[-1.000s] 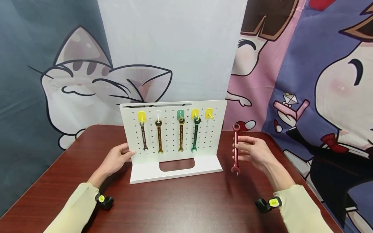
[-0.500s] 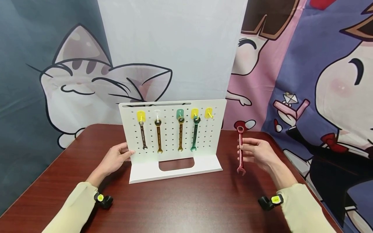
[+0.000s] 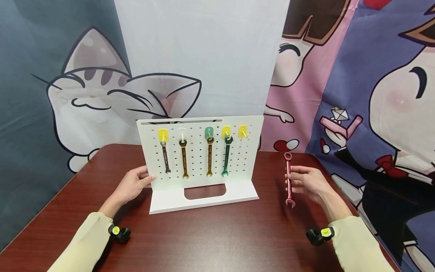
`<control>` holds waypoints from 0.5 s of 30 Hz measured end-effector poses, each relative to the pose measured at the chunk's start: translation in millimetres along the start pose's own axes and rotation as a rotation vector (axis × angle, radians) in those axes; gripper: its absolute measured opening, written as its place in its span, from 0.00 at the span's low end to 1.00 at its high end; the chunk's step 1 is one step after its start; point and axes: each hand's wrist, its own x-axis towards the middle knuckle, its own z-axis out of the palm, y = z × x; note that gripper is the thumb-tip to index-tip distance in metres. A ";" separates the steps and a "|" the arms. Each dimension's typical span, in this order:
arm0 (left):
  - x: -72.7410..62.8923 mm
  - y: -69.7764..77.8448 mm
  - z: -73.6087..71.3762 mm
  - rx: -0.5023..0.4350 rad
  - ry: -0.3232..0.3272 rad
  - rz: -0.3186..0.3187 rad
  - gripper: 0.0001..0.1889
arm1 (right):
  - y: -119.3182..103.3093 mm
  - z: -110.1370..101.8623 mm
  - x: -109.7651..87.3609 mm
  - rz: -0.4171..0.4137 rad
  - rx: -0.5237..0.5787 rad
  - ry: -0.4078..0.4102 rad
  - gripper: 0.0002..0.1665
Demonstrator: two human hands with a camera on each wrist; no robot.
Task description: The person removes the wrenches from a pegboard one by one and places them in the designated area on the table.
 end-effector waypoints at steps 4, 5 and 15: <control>-0.4 -0.5 -1.4 0.002 0.001 0.000 0.21 | 3.5 -5.4 1.9 0.004 -0.010 0.004 0.20; -0.6 -0.6 -1.7 0.003 0.001 0.000 0.21 | 4.5 -7.1 2.3 0.008 -0.011 0.004 0.21; -1.5 -1.9 -4.3 0.020 -0.003 0.002 0.21 | 17.6 -27.7 4.3 0.066 -0.046 0.036 0.20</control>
